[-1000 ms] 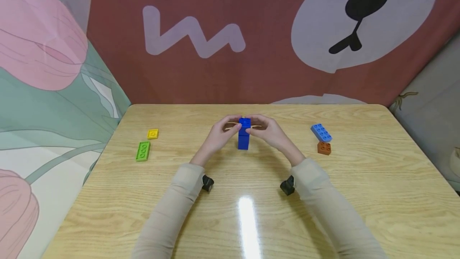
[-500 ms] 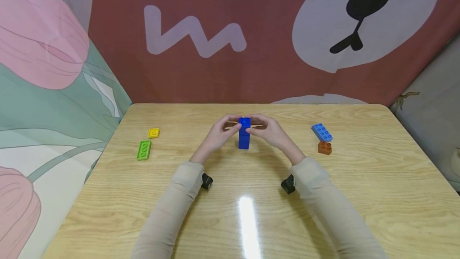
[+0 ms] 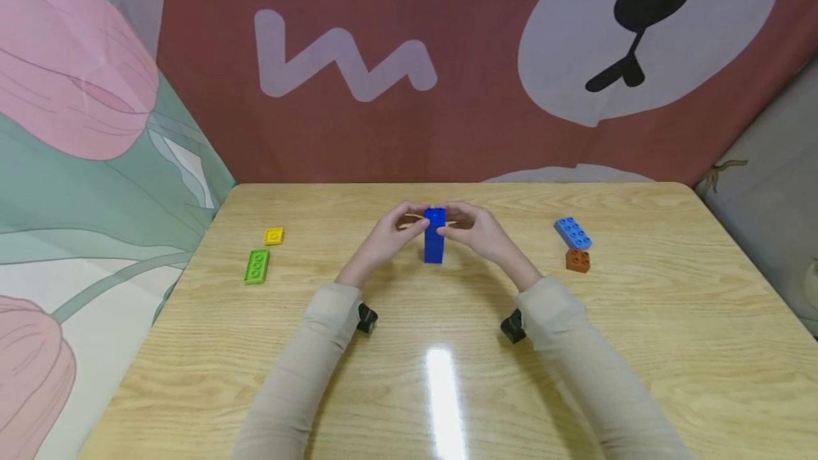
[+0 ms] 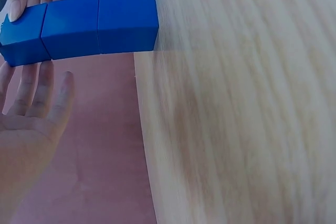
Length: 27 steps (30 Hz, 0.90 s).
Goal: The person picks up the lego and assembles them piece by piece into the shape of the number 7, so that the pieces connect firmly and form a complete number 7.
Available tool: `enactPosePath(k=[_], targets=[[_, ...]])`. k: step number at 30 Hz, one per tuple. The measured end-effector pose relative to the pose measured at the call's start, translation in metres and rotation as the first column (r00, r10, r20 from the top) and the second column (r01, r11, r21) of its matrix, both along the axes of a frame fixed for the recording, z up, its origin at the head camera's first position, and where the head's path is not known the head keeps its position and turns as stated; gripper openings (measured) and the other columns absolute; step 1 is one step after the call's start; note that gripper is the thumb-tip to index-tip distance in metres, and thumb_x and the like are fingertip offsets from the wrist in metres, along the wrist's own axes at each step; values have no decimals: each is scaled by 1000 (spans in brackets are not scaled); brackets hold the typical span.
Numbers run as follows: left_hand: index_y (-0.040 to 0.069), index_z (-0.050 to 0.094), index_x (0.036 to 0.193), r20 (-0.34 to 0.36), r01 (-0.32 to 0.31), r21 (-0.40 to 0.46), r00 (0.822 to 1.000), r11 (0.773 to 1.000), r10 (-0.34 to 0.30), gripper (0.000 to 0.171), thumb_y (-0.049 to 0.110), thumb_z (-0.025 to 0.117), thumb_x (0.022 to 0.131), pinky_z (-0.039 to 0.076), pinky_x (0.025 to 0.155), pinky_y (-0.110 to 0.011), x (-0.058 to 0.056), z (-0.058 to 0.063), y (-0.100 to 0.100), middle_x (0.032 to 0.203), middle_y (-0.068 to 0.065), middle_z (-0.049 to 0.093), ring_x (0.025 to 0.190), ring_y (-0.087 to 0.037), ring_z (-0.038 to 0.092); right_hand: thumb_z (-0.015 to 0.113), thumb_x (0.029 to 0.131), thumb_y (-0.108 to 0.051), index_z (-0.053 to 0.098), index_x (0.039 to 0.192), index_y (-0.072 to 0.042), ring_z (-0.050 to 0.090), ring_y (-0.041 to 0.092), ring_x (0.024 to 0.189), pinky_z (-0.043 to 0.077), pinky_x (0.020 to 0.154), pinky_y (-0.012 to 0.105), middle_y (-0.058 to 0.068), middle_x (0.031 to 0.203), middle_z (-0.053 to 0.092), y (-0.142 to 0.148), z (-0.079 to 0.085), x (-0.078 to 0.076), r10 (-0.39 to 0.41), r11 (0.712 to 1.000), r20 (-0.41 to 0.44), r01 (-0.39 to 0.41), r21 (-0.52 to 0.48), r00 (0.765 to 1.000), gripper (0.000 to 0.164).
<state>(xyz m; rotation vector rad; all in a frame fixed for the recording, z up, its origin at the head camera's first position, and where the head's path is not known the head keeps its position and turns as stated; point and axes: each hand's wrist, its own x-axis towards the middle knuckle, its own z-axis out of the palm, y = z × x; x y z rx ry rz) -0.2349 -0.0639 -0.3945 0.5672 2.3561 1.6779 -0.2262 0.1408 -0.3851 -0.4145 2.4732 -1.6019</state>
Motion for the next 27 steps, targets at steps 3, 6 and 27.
enactPosePath(k=[3, 6, 27], targets=[[12, 54, 131, 2, 7, -7, 1000, 1000, -7, 37, 27, 55, 98, 47, 104, -45, -1, 1, 0, 136, -9, 53, 127, -29, 52, 66, 91, -20, 51, 135, -7, 57, 32, 121, 48, 103, 44, 17, 132, 58, 0, 0, 0, 0, 1000, 0, 0, -21, 1000, 48], [12, 54, 130, 8, 11, -10, 1000, 1000, -11, 36, 27, 55, 97, 46, 104, -46, -2, 1, -1, 137, -8, 53, 127, -29, 51, 66, 91, -20, 51, 135, -7, 56, 32, 121, 47, 105, 44, 17, 132, 58, 0, -2, 1, -3, 1000, -3, 3, -30, 1000, 48], [12, 50, 136, -32, 13, -112, 999, 994, -16, 42, 30, 53, 98, 47, 103, -43, 4, 9, -1, 134, -9, 56, 125, -28, 53, 65, 91, -24, 48, 139, -9, 52, 32, 127, 48, 102, 47, 16, 134, 57, -1, 0, 4, -27, 1000, 2, 27, 3, 1000, 52]])
